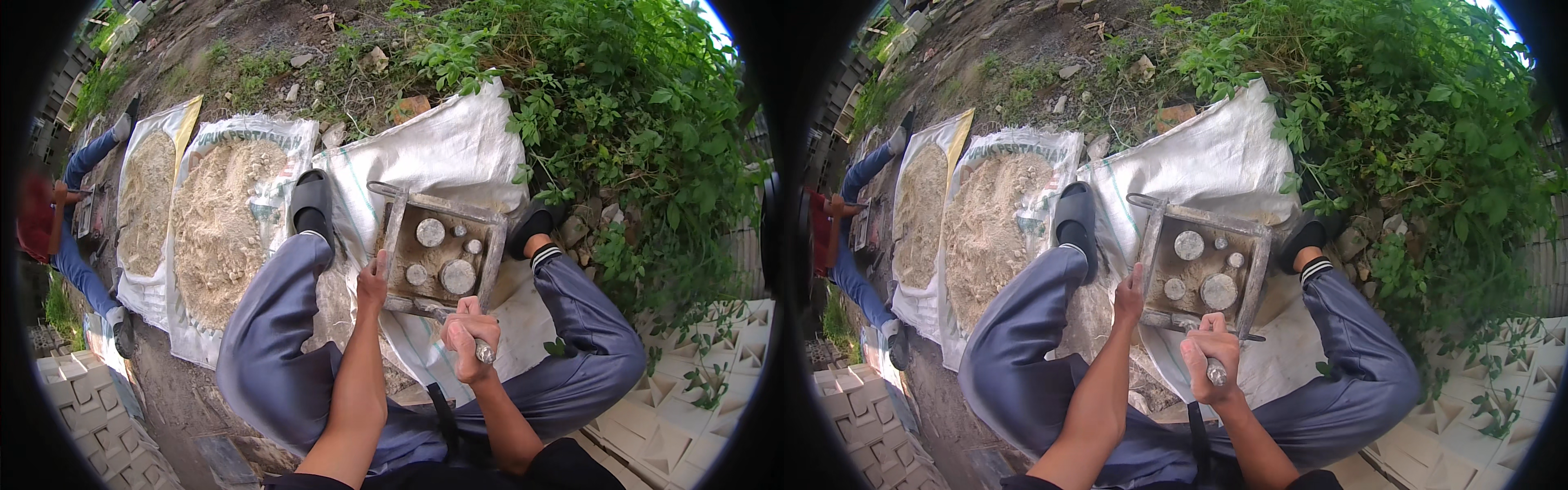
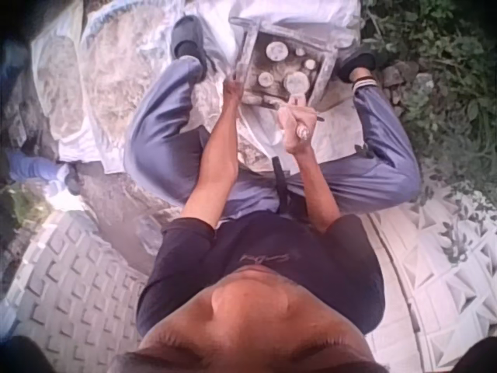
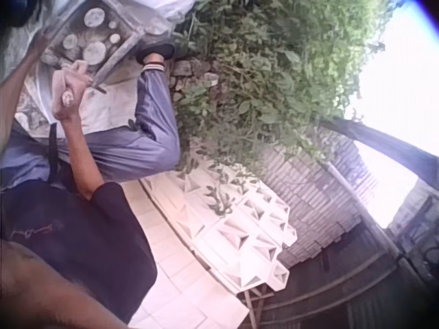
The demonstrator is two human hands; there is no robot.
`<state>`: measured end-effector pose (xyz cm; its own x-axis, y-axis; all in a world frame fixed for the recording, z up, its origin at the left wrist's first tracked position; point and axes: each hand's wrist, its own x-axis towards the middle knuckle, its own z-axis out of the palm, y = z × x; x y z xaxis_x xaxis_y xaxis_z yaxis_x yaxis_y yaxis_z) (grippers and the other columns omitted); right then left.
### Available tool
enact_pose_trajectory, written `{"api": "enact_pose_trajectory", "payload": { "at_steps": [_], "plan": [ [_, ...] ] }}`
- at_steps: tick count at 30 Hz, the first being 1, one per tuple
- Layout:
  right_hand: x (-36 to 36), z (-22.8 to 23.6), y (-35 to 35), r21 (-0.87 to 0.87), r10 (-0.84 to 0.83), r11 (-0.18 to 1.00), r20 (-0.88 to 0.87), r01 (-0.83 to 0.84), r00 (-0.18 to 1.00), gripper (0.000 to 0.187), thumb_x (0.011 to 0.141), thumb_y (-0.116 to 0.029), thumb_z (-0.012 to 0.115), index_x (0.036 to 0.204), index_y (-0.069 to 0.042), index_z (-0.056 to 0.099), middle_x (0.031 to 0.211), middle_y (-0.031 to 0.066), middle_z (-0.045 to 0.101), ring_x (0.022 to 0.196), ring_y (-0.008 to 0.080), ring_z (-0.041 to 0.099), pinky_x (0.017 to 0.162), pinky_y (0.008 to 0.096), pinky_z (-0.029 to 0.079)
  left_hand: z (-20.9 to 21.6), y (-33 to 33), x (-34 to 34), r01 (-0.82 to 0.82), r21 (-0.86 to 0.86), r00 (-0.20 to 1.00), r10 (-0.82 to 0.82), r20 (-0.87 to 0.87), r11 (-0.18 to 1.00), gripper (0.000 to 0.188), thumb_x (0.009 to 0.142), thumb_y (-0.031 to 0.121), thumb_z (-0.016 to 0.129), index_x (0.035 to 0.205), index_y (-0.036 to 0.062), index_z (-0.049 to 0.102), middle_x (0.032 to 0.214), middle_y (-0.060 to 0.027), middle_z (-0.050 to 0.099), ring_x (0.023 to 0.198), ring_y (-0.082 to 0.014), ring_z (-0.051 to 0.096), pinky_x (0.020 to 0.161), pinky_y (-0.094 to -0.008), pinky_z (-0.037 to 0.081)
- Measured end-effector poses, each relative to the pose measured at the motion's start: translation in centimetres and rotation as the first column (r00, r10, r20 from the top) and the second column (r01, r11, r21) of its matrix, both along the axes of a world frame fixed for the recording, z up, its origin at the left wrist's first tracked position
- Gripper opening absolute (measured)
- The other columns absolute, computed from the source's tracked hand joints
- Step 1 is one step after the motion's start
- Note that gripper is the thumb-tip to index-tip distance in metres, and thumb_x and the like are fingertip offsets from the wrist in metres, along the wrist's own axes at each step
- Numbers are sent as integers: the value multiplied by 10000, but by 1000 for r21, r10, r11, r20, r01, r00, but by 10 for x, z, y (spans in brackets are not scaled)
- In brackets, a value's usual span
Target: The person prepares cylindrical building components by packing a granular material into a metal mold using a handheld tool.
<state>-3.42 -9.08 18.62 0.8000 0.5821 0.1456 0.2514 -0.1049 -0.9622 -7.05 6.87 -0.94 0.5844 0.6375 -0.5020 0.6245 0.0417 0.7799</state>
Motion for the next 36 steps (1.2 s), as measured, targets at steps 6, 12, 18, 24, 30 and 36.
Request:
{"api": "enact_pose_trajectory", "payload": {
  "at_steps": [6,12,18,24,30,36],
  "plan": [
    [-3,-2,9,2,6,1000,34,-6,999,223,777,-34,543,563,-39,481,523,52,462,492,230,288,654,356,293,-7,7,-3,37,-66,999,-40,-36,997,735,926,657,364,1182,24,636,1090,-261,649,1095,-399,589,930,-389,434],
    [0,-24,20,-58,-60,996,51,62,997,329,811,-105,474,503,-60,368,460,21,405,441,180,262,637,337,282,1,1,4,41,-34,999,-41,-22,999,728,932,649,358,1164,20,641,1083,-266,647,1092,-412,582,923,-400,435],
    [-1,-21,14,9,-28,1000,-32,28,999,344,822,-110,460,501,-59,347,468,17,417,450,158,275,653,324,279,4,3,5,77,-52,993,-81,-84,996,749,927,666,352,1150,12,642,1080,-273,642,1087,-431,572,927,-407,432],
    [-4,17,27,56,-14,998,-27,16,1000,335,837,-112,458,520,-61,363,490,10,431,480,145,325,654,323,282,-2,2,1,32,-13,999,-32,-32,999,737,931,662,345,1142,23,647,1072,-278,639,1087,-432,572,928,-410,434],
    [-2,-9,35,-53,24,998,1,-24,1000,341,839,-114,464,514,-77,372,479,13,420,462,172,312,667,323,285,-2,4,0,53,-42,997,-55,-54,998,730,934,655,344,1135,25,653,1067,-279,640,1081,-424,581,923,-411,439],
    [-1,-24,33,-80,67,995,84,-60,994,302,850,-84,500,559,-49,430,512,9,442,506,189,378,662,334,331,-3,3,10,92,-60,988,-98,-117,994,716,942,637,345,1140,19,647,1070,-275,641,1084,-417,582,922,-418,438]
  ]
}}
